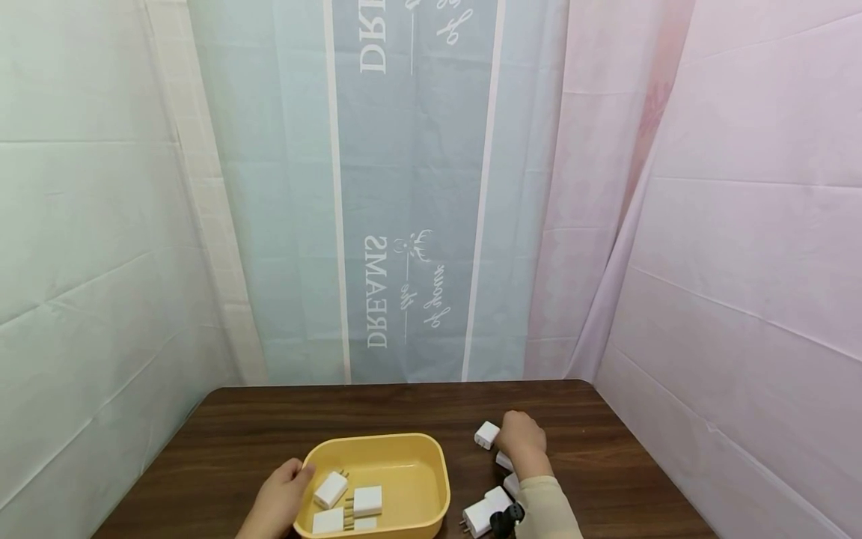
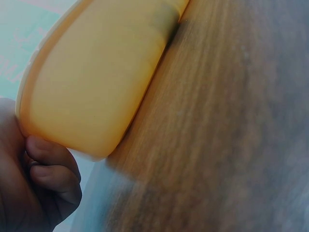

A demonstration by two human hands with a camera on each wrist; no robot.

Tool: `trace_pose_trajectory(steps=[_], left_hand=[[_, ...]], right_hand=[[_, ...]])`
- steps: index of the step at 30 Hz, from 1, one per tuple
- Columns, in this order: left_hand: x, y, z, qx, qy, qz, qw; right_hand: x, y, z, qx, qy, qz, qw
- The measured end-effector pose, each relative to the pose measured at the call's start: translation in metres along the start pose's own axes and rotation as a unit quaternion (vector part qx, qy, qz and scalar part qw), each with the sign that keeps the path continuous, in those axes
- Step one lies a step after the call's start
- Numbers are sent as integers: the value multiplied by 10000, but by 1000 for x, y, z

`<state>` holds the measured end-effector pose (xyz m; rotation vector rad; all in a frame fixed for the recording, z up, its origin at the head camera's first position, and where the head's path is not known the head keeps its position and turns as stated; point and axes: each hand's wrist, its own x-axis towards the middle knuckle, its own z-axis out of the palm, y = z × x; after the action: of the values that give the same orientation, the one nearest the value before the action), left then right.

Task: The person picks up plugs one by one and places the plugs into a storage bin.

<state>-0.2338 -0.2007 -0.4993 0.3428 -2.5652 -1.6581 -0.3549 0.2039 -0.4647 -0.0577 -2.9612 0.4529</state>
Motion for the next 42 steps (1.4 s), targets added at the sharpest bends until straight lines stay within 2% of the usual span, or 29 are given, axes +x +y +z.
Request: trace_pose_trajectory(steps=[22, 31, 42], left_hand=[[0, 0, 0, 15, -13, -90, 10000], [-2, 3, 0, -34, -9, -98, 9999], [-3, 4, 0, -19, 9, -60, 10000]], right_hand=[[-1, 1, 5, 201, -16, 401, 9990], [-1, 3, 3, 200, -94, 734, 9971], [0, 5, 2, 172, -155, 618, 9978]])
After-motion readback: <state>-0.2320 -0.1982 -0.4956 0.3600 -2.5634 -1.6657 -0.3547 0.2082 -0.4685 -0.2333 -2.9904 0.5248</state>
